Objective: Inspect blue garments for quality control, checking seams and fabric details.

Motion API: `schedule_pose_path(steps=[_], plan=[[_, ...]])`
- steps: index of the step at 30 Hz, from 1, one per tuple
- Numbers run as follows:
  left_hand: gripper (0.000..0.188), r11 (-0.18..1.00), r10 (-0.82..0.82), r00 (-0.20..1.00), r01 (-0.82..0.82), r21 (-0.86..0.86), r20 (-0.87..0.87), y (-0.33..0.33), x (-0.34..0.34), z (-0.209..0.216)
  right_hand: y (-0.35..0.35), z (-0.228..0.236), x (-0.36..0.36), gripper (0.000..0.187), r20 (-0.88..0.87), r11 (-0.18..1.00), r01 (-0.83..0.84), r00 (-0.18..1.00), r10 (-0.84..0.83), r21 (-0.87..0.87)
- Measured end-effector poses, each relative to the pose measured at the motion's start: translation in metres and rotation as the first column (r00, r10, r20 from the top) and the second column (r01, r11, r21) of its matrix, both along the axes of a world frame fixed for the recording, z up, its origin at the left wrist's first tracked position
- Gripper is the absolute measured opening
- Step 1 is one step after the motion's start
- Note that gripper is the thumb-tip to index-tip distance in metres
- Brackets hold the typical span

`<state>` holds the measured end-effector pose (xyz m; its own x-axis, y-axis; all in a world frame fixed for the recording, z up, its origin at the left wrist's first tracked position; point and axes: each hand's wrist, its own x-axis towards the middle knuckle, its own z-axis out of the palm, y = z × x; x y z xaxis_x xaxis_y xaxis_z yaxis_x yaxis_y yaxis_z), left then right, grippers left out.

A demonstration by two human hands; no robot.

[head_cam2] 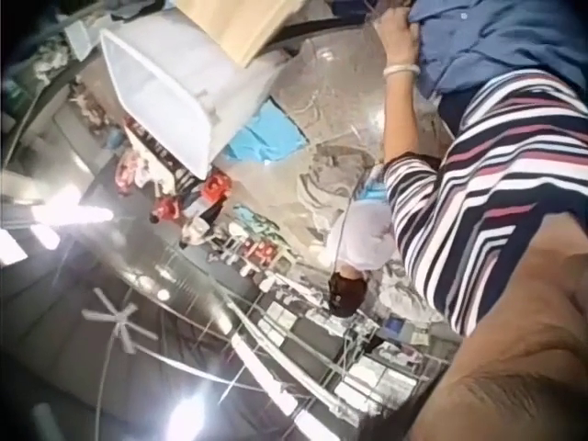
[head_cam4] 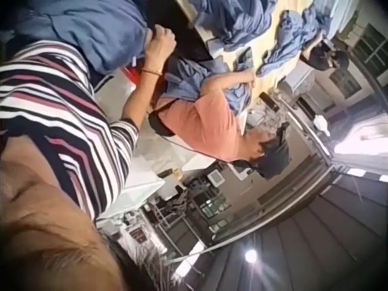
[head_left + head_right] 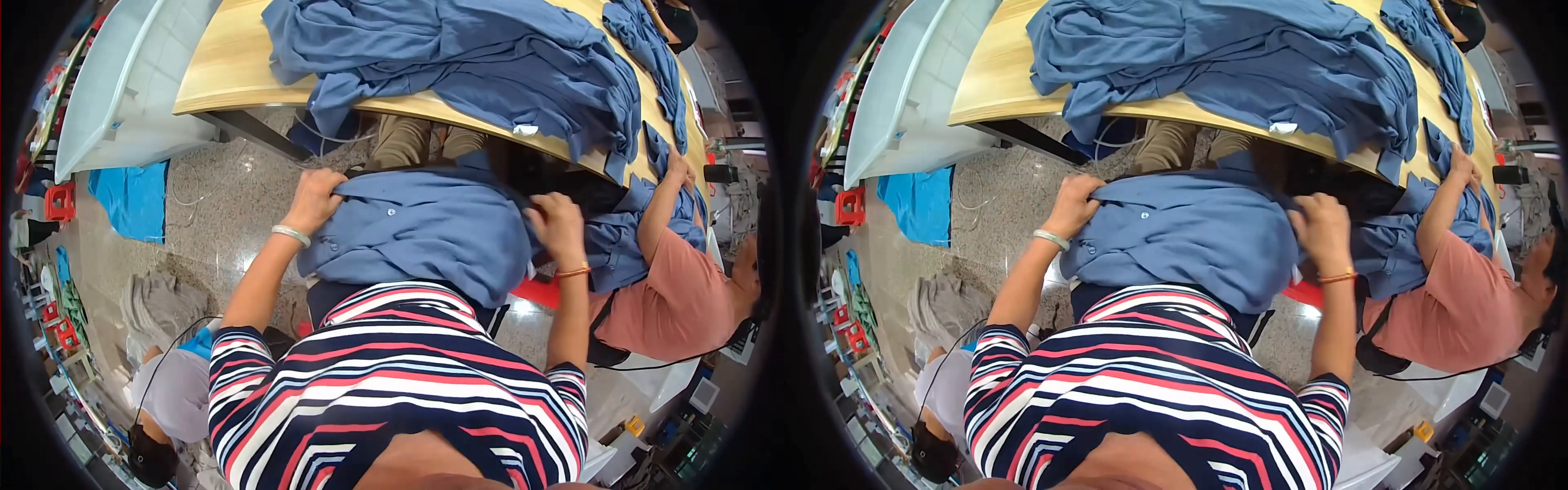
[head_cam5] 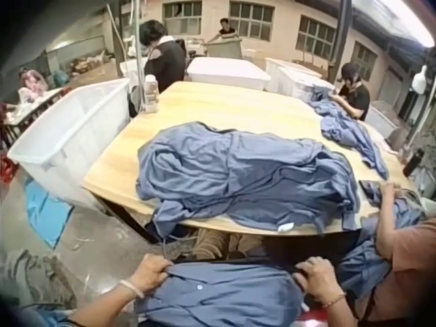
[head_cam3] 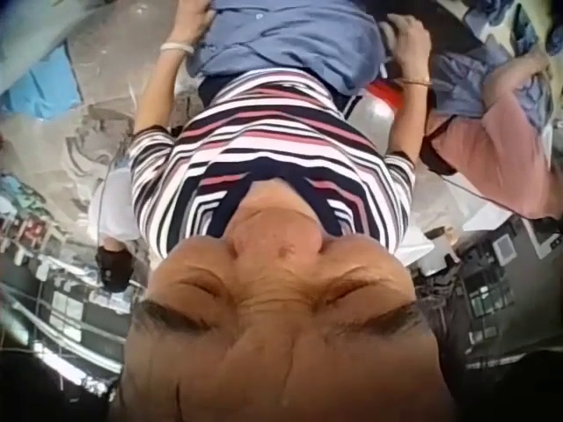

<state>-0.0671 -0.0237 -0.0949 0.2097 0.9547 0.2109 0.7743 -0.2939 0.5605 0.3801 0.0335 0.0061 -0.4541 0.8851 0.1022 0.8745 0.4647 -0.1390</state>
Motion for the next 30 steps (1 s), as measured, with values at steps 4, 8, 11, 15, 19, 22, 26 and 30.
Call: schedule_pose_path(steps=[4, 8, 11, 15, 19, 22, 26, 30], plan=[[0.024, 0.998, 0.045, 0.999, -0.044, -0.034, 0.021, 0.020, -0.001, 0.030, 0.001, -0.013, -0.096, 0.008, -0.460, 0.992, -0.043, 0.888, -0.019, -0.123], [0.025, 0.998, 0.041, 0.996, -0.038, 0.043, -0.076, 0.037, -0.008, 0.049, 0.001, -0.022, -0.184, 0.025, -0.514, 0.963, -0.222, 0.850, 0.115, -0.152], [0.021, 0.990, 0.032, 0.996, -0.019, 0.139, -0.088, 0.045, -0.003, 0.054, -0.006, -0.042, -0.218, 0.025, -0.370, 0.967, -0.194, 0.921, 0.121, -0.167], [0.033, 0.962, 0.266, 0.834, -0.259, 0.081, -0.484, 0.031, -0.005, 0.035, -0.001, -0.072, -0.220, 0.011, -0.223, 0.967, -0.217, 0.957, 0.185, -0.130], [0.055, 0.991, 0.079, 0.966, -0.051, 0.120, -0.245, 0.029, 0.040, 0.078, 0.004, -0.053, -0.220, 0.010, -0.362, 0.953, -0.253, 0.915, 0.180, -0.165], [0.052, 0.945, 0.026, 0.946, 0.083, -0.317, 0.323, 0.034, 0.065, 0.085, 0.006, -0.041, -0.213, 0.008, -0.433, 0.955, -0.265, 0.882, 0.184, -0.134], [0.029, 0.940, -0.033, 0.955, 0.129, -0.314, 0.293, 0.042, 0.053, 0.057, 0.005, -0.037, -0.203, 0.010, -0.619, 0.954, -0.262, 0.776, 0.118, -0.146], [0.019, 0.994, -0.097, 0.995, 0.095, 0.057, 0.031, 0.041, 0.059, 0.057, 0.005, -0.042, -0.209, 0.010, -0.669, 0.933, -0.264, 0.742, 0.034, -0.245]])
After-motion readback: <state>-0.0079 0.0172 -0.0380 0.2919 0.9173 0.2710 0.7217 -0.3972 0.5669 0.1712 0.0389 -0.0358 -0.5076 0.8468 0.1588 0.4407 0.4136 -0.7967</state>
